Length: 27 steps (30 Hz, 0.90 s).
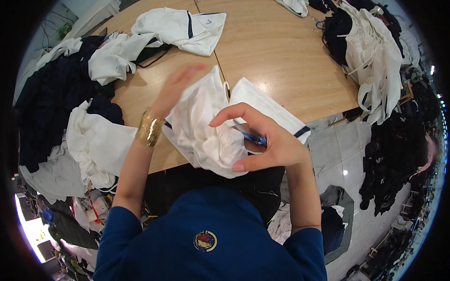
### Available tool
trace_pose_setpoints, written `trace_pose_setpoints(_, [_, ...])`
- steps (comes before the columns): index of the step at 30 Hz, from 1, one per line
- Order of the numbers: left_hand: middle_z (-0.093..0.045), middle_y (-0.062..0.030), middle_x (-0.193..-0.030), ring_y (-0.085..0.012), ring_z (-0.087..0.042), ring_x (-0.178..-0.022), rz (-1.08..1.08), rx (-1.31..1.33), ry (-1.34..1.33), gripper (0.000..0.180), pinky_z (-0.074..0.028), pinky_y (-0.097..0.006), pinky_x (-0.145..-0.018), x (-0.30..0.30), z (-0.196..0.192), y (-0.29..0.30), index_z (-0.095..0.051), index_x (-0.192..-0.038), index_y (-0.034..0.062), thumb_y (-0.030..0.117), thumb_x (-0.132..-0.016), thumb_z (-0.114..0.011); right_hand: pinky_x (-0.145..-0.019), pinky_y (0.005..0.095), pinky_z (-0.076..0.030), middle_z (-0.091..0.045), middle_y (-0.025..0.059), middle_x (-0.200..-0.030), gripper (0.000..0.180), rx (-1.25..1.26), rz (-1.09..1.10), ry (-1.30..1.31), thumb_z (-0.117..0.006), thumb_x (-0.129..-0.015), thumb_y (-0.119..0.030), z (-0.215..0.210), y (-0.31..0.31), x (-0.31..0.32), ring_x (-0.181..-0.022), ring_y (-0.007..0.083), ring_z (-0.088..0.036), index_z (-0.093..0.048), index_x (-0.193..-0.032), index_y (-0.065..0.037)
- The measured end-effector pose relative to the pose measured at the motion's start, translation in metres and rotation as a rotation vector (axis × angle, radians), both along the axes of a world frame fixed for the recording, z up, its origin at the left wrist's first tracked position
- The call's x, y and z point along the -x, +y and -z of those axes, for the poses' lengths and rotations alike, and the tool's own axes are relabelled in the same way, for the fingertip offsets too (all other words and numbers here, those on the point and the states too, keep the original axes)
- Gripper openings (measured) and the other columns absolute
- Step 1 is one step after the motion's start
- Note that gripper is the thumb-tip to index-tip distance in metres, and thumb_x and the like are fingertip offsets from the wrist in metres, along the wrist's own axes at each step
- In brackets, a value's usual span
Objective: Trimming loose threads from white athletic shorts using small scissors.
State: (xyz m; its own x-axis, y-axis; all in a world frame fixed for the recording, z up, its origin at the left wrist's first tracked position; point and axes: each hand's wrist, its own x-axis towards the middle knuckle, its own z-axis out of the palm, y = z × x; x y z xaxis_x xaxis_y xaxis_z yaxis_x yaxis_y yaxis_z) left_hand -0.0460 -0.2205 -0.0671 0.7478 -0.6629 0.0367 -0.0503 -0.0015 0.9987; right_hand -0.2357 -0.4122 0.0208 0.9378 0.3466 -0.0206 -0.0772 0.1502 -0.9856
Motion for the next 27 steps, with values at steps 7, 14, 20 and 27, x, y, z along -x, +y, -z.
trace_pose_setpoints(7, [-0.058, -0.0052, -0.118, -0.0088, -0.056, -0.099, 0.995, -0.165, 0.260, 0.041, -0.045, -0.024, -0.088, 0.022, -0.036, -0.037, -0.051, -0.125, 0.0011, 0.023, -0.091, -0.054, -0.072, 0.0186, -0.041, -0.055, -0.0004, -0.096, 0.054, 0.384, 0.509, -0.161, -0.059, -0.067, 0.005, -0.050, -0.023, -0.003, -0.078, 0.0066, -0.051, -0.052, -0.120, -0.004])
trace_pose_setpoints(14, [-0.065, -0.0073, -0.096, -0.0106, -0.056, -0.075, 0.756, -0.193, -0.099, 0.043, -0.048, -0.029, -0.065, 0.041, -0.098, -0.048, -0.059, -0.113, 0.0005, 0.031, -0.083, -0.062, -0.055, 0.0251, -0.039, -0.056, 0.0017, -0.067, 0.033, 1.007, 0.968, -0.429, -0.058, -0.070, -0.004, -0.071, -0.037, -0.011, -0.058, 0.0128, -0.052, -0.062, -0.102, -0.011])
trace_pose_setpoints(20, [-0.063, -0.0124, -0.074, -0.0198, -0.062, -0.063, -0.042, -0.280, -1.195, 0.024, -0.050, -0.029, -0.060, -0.013, -0.172, -0.024, -0.063, -0.102, 0.0060, 0.012, -0.079, -0.058, -0.064, 0.0378, -0.047, -0.064, 0.0111, -0.076, 0.028, 1.562, 1.203, -0.512, -0.062, -0.070, -0.011, -0.082, -0.090, -0.025, -0.073, 0.0311, -0.062, -0.063, -0.098, -0.014])
trace_pose_setpoints(27, [-0.062, -0.0127, -0.074, -0.0215, -0.064, -0.066, -0.306, -0.594, -0.915, 0.028, -0.050, -0.032, -0.062, -0.053, -0.242, 0.031, -0.064, -0.101, 0.0029, 0.016, -0.079, -0.054, -0.065, 0.0329, -0.046, -0.063, 0.0062, -0.071, 0.021, 1.443, 1.203, -0.593, -0.063, -0.069, -0.012, -0.123, -0.173, -0.014, -0.068, 0.0237, -0.061, -0.066, -0.089, -0.007])
